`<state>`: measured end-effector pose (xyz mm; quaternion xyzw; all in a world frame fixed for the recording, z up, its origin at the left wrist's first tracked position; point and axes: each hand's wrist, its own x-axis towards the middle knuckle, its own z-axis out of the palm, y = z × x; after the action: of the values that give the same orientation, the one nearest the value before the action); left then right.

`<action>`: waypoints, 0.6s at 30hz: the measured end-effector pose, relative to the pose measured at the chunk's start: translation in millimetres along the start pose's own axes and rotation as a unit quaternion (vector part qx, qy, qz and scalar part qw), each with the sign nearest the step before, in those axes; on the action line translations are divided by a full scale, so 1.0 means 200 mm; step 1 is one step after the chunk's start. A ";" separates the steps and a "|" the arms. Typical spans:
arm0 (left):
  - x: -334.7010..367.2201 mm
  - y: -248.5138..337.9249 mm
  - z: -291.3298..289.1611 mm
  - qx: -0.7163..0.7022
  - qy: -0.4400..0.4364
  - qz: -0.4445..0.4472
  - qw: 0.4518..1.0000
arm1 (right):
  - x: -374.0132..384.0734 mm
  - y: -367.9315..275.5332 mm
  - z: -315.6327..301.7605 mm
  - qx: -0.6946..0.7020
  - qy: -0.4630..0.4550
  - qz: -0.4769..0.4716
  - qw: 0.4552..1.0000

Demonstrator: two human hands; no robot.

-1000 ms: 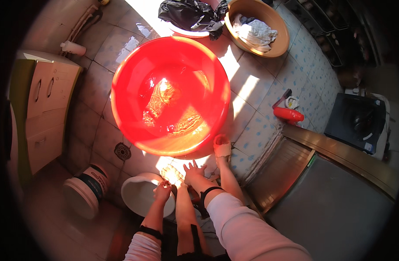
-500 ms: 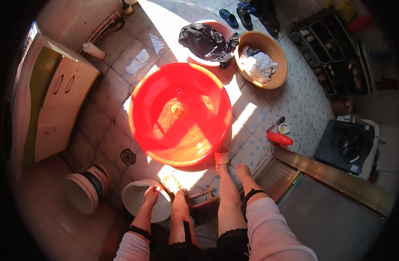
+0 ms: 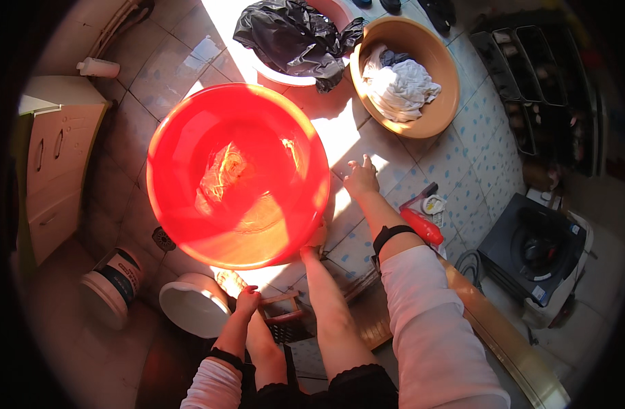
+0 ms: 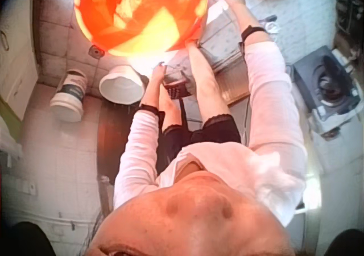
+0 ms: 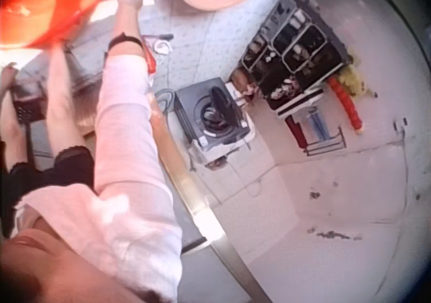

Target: Washing clothes by hand in a basin.

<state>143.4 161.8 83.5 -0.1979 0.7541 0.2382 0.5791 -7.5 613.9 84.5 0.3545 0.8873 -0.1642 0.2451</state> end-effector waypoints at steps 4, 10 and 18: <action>0.13 0.38 0.29 -0.152 -0.045 -0.024 0.987 | 0.46 0.18 -0.12 -0.026 0.071 -0.064 0.995; 0.30 0.59 0.37 -0.515 -0.102 -0.305 0.795 | 0.78 -0.06 0.04 0.174 -0.010 -0.058 0.983; 0.46 0.59 0.54 -0.850 0.000 -0.214 0.481 | 1.03 -0.74 0.03 -0.046 -0.021 -0.225 0.973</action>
<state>135.8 318.4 -13.4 -0.7488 0.1184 0.6319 0.1610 -240.1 621.6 -15.8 0.1305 0.9456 -0.1818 0.2361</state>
